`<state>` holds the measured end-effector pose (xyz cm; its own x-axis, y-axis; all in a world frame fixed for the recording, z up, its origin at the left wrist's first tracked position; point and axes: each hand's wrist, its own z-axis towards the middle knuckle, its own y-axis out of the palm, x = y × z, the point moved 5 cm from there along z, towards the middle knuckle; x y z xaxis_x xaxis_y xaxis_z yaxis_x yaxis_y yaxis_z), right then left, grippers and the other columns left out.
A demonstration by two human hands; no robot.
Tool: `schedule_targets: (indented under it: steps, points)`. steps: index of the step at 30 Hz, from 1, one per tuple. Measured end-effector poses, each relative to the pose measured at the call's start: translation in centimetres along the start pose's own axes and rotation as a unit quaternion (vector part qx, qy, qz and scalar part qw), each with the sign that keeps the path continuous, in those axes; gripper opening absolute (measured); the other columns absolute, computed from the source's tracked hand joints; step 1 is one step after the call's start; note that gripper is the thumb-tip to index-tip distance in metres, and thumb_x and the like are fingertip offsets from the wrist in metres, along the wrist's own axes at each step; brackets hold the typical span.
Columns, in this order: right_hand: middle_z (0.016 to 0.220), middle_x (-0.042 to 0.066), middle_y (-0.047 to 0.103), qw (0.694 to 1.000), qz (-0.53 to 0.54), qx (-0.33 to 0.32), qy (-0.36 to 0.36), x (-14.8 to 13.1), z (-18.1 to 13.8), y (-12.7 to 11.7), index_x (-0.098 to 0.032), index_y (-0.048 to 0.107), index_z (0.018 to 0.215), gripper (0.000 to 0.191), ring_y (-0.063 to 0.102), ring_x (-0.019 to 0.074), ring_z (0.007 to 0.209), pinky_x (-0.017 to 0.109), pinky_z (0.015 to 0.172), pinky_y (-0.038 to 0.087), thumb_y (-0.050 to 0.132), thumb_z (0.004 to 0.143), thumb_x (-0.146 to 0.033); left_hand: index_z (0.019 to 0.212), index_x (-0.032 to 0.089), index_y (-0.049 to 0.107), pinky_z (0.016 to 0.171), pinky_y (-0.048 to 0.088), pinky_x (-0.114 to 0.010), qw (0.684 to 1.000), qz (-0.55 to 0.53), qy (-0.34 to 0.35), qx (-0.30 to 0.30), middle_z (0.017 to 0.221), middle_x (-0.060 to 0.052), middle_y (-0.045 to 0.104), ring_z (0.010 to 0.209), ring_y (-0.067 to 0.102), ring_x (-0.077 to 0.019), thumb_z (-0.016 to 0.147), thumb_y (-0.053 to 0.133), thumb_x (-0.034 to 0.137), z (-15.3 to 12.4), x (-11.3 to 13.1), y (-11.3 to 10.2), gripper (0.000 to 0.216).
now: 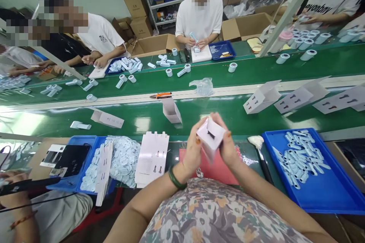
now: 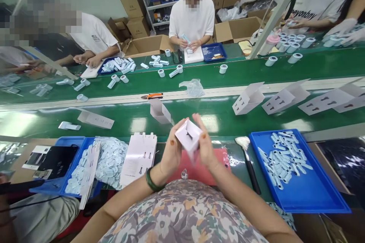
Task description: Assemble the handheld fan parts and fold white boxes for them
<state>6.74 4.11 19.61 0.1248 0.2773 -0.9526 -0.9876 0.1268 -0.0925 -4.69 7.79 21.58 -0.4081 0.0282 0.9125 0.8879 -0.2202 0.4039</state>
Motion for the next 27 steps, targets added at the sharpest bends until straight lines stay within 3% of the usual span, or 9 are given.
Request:
schedule_targets:
  steps: [4,6,9,14,19,21,24,27]
  points:
    - [0.173,0.011,0.023,0.999,-0.046,-0.009,-0.021,0.0,-0.1,0.4,-0.025,0.018,0.167,0.082,0.02,0.0308,0.16,0.054,0.129,0.024,0.023,0.102,-0.074,0.134,0.02,0.065,0.109,0.048,-0.047,1.0,-0.006,-0.021,-0.004,0.141,-0.016,0.064,0.126,0.061,-0.0338,0.086,0.049,0.086,-0.1,-0.5,-0.2,0.083]
    - [0.171,0.012,0.027,0.998,-0.053,-0.007,-0.017,0.2,0.0,0.2,-0.025,0.019,0.167,0.079,0.026,0.0305,0.158,0.053,0.127,0.03,0.021,0.103,-0.071,0.134,0.02,0.065,0.106,0.05,-0.047,1.0,-0.004,-0.026,0.001,0.137,-0.015,0.066,0.121,0.063,-0.0328,0.085,0.053,0.085,-0.5,-0.8,-0.2,0.082]
    - [0.169,0.011,0.033,0.999,-0.043,0.012,-0.01,0.3,0.2,-0.5,-0.025,0.025,0.165,0.075,0.035,0.0308,0.154,0.054,0.123,0.037,0.012,0.104,-0.069,0.14,0.024,0.06,0.109,0.048,-0.045,1.0,0.002,-0.011,0.013,0.142,-0.013,0.062,0.127,0.059,-0.0316,0.083,0.061,0.082,-1.2,-0.7,-0.1,0.081]
    - [0.158,0.013,0.048,1.0,-0.017,-0.017,-0.019,-1.1,0.2,-0.2,-0.026,0.041,0.157,0.065,0.046,0.0332,0.147,0.053,0.122,0.038,0.034,0.105,-0.064,0.136,0.025,0.063,0.117,0.042,-0.047,1.0,-0.019,-0.015,0.006,0.145,-0.013,0.062,0.139,0.052,-0.0313,0.092,0.059,0.07,-0.6,0.6,-0.7,0.063]
    - [0.148,0.015,0.052,0.997,-0.033,0.063,-0.034,-2.2,0.3,-1.5,-0.026,0.041,0.157,0.072,0.052,0.0364,0.137,0.055,0.115,0.045,0.036,0.101,-0.07,0.157,0.034,0.041,0.127,0.029,-0.052,0.99,0.098,0.027,-0.094,0.168,-0.011,0.037,0.154,0.035,-0.0369,0.073,0.082,0.07,-1.6,1.3,-1.6,0.1]
    - [0.145,0.015,0.052,0.996,-0.059,0.046,-0.041,-2.3,0.4,-1.7,-0.027,0.039,0.159,0.077,0.053,0.0363,0.135,0.054,0.112,0.047,0.034,0.1,-0.075,0.161,0.035,0.034,0.127,0.028,-0.053,0.983,0.145,0.029,-0.107,0.166,-0.012,0.039,0.153,0.036,-0.0371,0.07,0.089,0.062,-2.2,1.2,-2.1,0.11]
    - [0.142,0.014,0.054,0.996,-0.074,0.0,-0.057,-2.2,0.6,-1.6,-0.029,0.04,0.16,0.079,0.055,0.0351,0.131,0.052,0.108,0.05,0.032,0.099,-0.079,0.165,0.038,0.019,0.121,0.039,-0.053,0.978,0.165,0.033,-0.121,0.158,-0.013,0.047,0.144,0.048,-0.0351,0.07,0.09,0.059,-2.1,1.7,-2.3,0.12]
    - [0.138,0.013,0.058,0.989,-0.118,-0.051,-0.073,-2.2,1.3,-1.5,-0.033,0.046,0.158,0.077,0.058,0.0346,0.126,0.053,0.105,0.051,0.047,0.095,-0.078,0.163,0.038,0.026,0.118,0.041,-0.054,0.956,0.241,0.094,-0.137,0.154,-0.014,0.048,0.141,0.049,-0.0361,0.066,0.093,0.057,-1.4,3.2,-2.0,0.119]
